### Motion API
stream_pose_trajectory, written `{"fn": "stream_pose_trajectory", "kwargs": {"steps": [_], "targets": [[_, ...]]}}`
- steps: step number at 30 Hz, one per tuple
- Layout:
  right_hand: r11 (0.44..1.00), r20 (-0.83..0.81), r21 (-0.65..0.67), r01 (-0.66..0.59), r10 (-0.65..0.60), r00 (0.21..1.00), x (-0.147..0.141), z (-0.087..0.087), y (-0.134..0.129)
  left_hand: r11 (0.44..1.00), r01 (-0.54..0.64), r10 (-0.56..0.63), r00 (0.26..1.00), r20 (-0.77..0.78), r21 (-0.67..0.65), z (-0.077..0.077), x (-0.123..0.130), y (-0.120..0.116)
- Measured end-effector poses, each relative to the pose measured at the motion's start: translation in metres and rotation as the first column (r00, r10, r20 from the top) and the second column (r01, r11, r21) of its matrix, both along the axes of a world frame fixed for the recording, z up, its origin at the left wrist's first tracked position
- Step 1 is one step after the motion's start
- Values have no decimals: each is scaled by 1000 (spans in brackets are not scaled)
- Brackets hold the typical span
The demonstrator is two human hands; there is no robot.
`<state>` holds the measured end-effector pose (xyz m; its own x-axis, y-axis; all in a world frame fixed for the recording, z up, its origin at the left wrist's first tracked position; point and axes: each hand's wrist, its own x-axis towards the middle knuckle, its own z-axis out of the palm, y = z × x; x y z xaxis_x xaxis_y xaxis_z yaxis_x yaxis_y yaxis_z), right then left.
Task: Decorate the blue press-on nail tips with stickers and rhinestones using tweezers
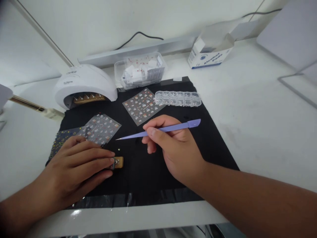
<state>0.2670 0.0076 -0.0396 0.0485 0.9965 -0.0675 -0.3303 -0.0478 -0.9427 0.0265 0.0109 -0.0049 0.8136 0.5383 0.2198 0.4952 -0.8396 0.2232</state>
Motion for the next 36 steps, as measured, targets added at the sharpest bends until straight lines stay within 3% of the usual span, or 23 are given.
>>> {"fn": "stream_pose_trajectory", "kwargs": {"steps": [12,17,19,22,24,27,30,32,34,35,36], "targets": [[991,118,129,37,-52,992,6,1,6,999,-38,38,999,-10,2,2,-1,-3],[942,288,336,-7,-95,953,12,-1,12,984,-179,177,964,200,-7,12,-20,3],[898,446,436,-66,-152,882,13,-1,13,960,-279,274,903,330,-31,14,-33,11],[775,625,584,-240,-241,743,13,0,13,867,-484,471,718,513,-118,9,-55,31],[696,698,617,-367,-269,663,12,1,11,803,-580,504,540,674,-135,5,-71,49],[582,768,633,-510,-388,510,12,-2,8,714,-686,534,407,741,-138,8,-98,73],[508,780,600,-618,-544,309,9,-6,8,645,-744,632,390,670,-176,22,-125,80],[488,795,506,-711,-584,165,6,-7,8,608,-765,728,431,533,-212,28,-139,75],[493,815,415,-765,-575,71,1,-6,8,553,-806,793,433,429,-209,24,-148,70],[489,818,390,-780,-573,50,-1,-6,7,501,-847,845,436,309,-176,18,-151,69],[496,823,373,-784,-567,33,-2,-6,7,483,-858,865,437,248,-173,10,-153,69]]}}
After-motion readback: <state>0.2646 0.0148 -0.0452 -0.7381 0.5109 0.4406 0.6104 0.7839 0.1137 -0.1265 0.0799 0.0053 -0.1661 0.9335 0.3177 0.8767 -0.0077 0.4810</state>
